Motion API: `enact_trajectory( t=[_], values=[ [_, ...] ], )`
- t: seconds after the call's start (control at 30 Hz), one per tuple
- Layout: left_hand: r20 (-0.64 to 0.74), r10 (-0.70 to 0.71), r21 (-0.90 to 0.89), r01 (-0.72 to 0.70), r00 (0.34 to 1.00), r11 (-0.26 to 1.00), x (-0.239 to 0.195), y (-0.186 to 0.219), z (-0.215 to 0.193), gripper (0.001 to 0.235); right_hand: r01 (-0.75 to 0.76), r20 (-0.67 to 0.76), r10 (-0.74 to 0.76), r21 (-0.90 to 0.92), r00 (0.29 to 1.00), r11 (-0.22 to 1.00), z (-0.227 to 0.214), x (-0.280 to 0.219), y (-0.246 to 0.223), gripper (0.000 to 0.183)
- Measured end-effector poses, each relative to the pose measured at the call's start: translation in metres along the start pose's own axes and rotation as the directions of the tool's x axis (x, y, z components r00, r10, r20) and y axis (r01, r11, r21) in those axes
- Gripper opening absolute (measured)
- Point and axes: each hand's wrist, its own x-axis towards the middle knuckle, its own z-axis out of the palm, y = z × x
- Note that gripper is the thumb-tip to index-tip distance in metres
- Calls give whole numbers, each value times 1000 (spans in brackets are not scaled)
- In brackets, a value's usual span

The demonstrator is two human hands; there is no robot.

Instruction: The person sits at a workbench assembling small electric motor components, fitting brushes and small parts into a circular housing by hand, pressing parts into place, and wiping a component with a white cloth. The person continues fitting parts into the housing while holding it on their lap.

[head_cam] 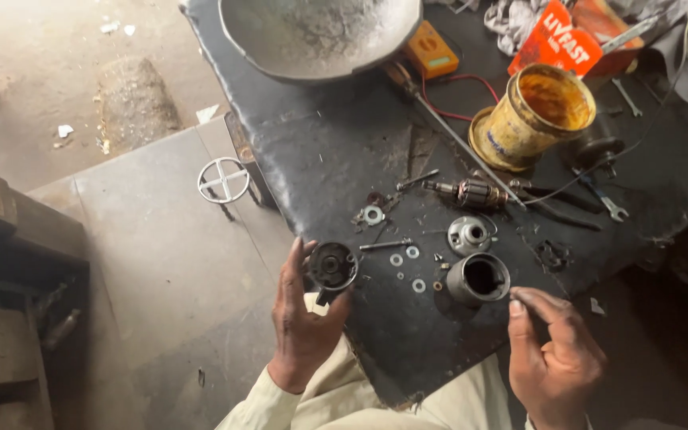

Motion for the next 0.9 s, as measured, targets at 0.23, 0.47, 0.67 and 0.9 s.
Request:
enact_trajectory(
  t=[0.23,0.47,0.67,0.9],
  values=[
    [13,-67,-49,68,998,997,-5,1,-3,91,296,262,-284,-8,922,955,17,80,-42,15],
    [100,-8,-72,15,995,997,-5,16,-9,87,517,682,-504,211,530,830,138,136,-26,20],
    [197,96,-155,-65,976,986,-11,11,-6,85,533,812,-425,171,401,829,169,137,-40,19],
    [305,161,-229,-91,939,969,7,15,-5,90,457,824,-387,180,414,871,170,142,-40,13]
  ],
)
